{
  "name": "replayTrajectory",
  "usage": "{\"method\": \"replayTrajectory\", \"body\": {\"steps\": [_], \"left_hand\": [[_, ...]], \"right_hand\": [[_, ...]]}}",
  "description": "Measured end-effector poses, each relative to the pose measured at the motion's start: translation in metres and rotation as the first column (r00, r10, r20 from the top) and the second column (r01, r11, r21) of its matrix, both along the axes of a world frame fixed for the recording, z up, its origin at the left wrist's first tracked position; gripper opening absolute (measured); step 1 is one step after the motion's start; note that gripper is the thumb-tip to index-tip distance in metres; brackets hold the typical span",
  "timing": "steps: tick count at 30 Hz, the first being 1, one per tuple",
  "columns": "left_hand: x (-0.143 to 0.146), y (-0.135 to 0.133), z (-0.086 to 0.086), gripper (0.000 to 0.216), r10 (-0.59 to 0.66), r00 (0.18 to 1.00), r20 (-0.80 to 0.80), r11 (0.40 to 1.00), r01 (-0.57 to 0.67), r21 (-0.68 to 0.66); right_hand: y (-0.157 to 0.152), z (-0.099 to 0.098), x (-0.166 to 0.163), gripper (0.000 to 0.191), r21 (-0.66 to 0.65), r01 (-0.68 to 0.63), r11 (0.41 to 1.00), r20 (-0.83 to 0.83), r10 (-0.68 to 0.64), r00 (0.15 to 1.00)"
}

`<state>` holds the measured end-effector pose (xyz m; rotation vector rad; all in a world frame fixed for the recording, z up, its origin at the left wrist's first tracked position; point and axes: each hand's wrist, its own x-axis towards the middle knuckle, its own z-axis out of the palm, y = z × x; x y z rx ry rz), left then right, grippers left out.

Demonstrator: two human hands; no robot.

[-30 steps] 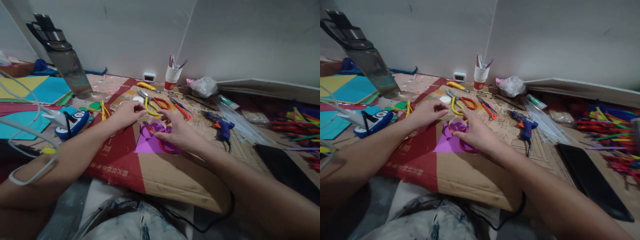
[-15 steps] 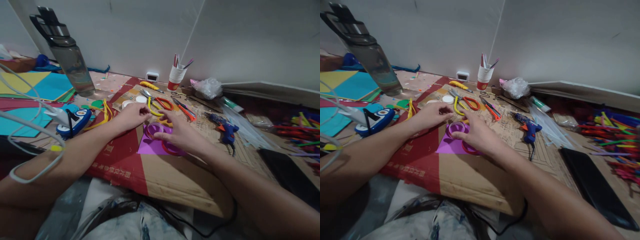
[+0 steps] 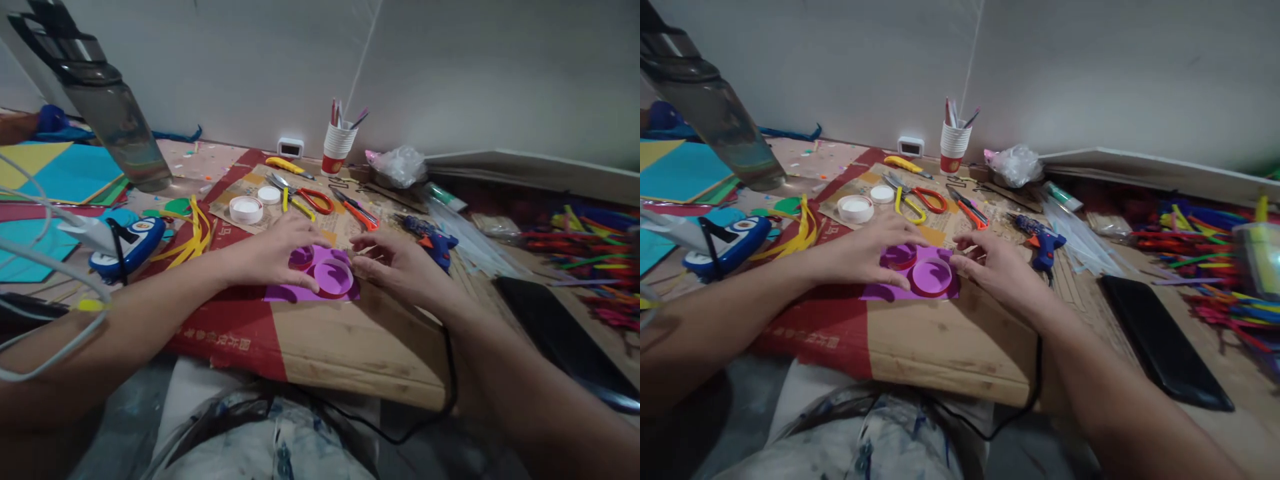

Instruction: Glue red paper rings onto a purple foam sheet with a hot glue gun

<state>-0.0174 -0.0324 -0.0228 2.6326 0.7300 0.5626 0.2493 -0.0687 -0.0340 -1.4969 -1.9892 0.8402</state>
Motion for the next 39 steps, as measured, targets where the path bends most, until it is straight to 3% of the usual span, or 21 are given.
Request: {"method": "replayTrajectory", "body": {"steps": [5, 9, 18, 24, 27, 31, 36, 39], "left_hand": [[0.011, -0.004, -0.007, 0.065, 0.051, 0.988, -0.145, 0.999, -0.052, -0.004], [0.016, -0.007, -0.006, 0.060, 0.102, 0.980, -0.173, 0.994, -0.107, -0.019], [0.016, -0.007, -0.005, 0.056, 0.121, 0.977, -0.178, 0.992, -0.128, -0.025], [0.016, -0.006, -0.006, 0.061, 0.127, 0.968, -0.215, 0.991, -0.131, -0.004], [0.017, -0.006, -0.006, 0.062, 0.129, 0.966, -0.222, 0.991, -0.132, 0.001], [0.011, -0.002, -0.003, 0.072, 0.144, 0.965, -0.218, 0.988, -0.151, -0.019], [-0.006, 0.009, 0.003, 0.100, 0.139, 0.947, -0.289, 0.982, -0.171, -0.086], [-0.013, 0.012, 0.003, 0.107, 0.140, 0.928, -0.344, 0.971, -0.197, -0.137]], "right_hand": [[0.002, 0.002, 0.001, 0.034, 0.030, -0.091, 0.995, 0.037, 0.090, 0.995], [0.002, 0.004, 0.002, 0.029, 0.041, -0.145, 0.989, 0.069, 0.142, 0.987], [0.007, 0.001, 0.005, 0.034, 0.052, -0.016, 0.999, 0.080, 0.012, 0.997], [0.006, 0.004, 0.003, 0.035, 0.027, -0.063, 0.998, 0.040, 0.062, 0.997], [0.003, 0.005, 0.003, 0.051, -0.004, -0.138, 0.990, 0.018, 0.138, 0.990], [-0.002, 0.005, 0.001, 0.082, 0.091, -0.245, 0.965, 0.114, 0.234, 0.965], [-0.007, 0.005, -0.002, 0.091, 0.119, -0.259, 0.959, 0.151, 0.240, 0.959], [-0.004, 0.006, 0.002, 0.090, 0.084, -0.245, 0.966, 0.119, 0.235, 0.965]]}}
